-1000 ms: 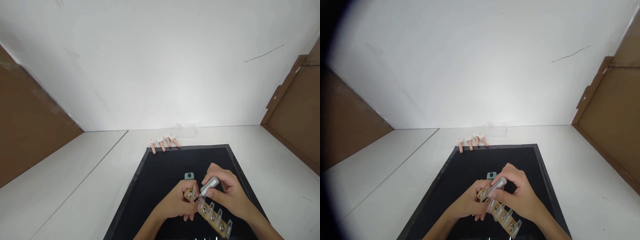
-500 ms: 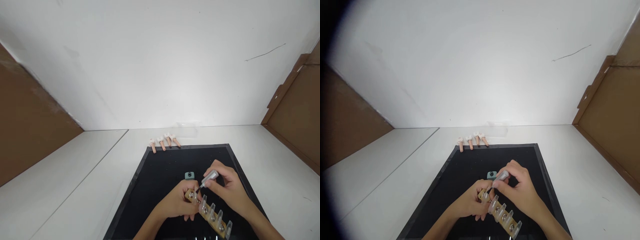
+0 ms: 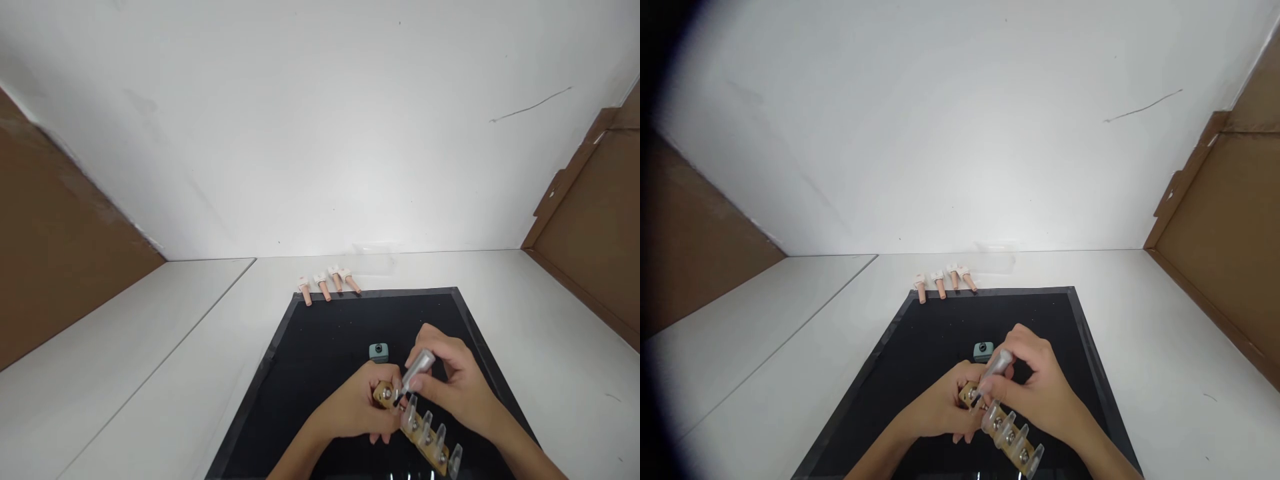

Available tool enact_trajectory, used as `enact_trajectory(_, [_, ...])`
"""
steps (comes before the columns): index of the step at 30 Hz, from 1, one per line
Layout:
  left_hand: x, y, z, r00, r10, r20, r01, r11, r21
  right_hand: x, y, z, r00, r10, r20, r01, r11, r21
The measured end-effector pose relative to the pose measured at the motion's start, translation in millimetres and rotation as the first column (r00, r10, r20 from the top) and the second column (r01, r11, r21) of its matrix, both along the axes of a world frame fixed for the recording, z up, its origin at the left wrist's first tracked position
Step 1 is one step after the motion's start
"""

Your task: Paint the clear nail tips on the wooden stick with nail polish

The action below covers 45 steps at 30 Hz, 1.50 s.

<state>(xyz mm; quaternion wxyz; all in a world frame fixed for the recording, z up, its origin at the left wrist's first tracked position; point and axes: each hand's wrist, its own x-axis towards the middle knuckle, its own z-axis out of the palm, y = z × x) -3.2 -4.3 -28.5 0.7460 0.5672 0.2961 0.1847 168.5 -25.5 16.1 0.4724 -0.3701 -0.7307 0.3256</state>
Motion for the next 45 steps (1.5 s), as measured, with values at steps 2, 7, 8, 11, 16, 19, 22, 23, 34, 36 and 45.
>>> enact_trajectory(2, [0,0,0.5,1.000,-0.005,0.009,0.005,1.000,0.007,-1,0,0.4,1.000,0.019,0.023,-0.019,1.000,-0.016])
enact_trajectory(7, [-1,0,-1.8,1.000,0.005,0.024,-0.005,1.000,0.009,0,0,-1.1,0.997,-0.072,-0.005,0.072,0.997,-0.013])
enact_trajectory(8, [-1,0,-1.8,1.000,-0.004,0.022,0.004,1.000,0.007,0,0,-0.9,0.999,-0.035,-0.006,0.035,0.999,-0.010])
enact_trajectory(11, [-1,0,-1.4,0.999,-0.020,0.028,0.020,1.000,0.004,1,0,-0.3,0.999,0.038,0.013,-0.038,0.999,-0.027])
enact_trajectory(16, [-4,1,-3.8,0.999,0.017,0.045,-0.015,0.999,-0.034,1,1,-1.9,0.991,-0.118,-0.063,0.114,0.992,-0.062])
enact_trajectory(19, [-4,1,-3.6,0.999,0.000,0.038,0.001,0.999,-0.037,0,0,-2.3,0.995,-0.002,-0.096,-0.003,0.999,-0.053])
enact_trajectory(22, [-3,0,-2.3,0.999,-0.010,0.042,0.012,0.999,-0.044,0,0,-2.7,0.997,0.023,-0.067,-0.027,0.997,-0.065])
enact_trajectory(23, [-3,0,-2.2,0.999,-0.005,0.049,0.008,0.999,-0.050,0,0,-2.9,0.998,-0.022,-0.064,0.018,0.997,-0.071])
enact_trajectory(34, [-7,1,-10.6,0.993,-0.019,0.118,0.034,0.991,-0.130,0,-1,-4.1,0.988,-0.002,-0.154,-0.011,0.997,-0.079])
enact_trajectory(36, [-7,0,-12.8,0.990,-0.013,0.141,0.033,0.989,-0.144,0,-2,-3.9,0.980,-0.051,-0.190,0.033,0.995,-0.096])
enact_trajectory(45, [-8,1,-13.8,0.988,-0.031,0.153,0.054,0.988,-0.146,-4,-1,-8.2,0.979,-0.077,-0.189,0.051,0.989,-0.138])
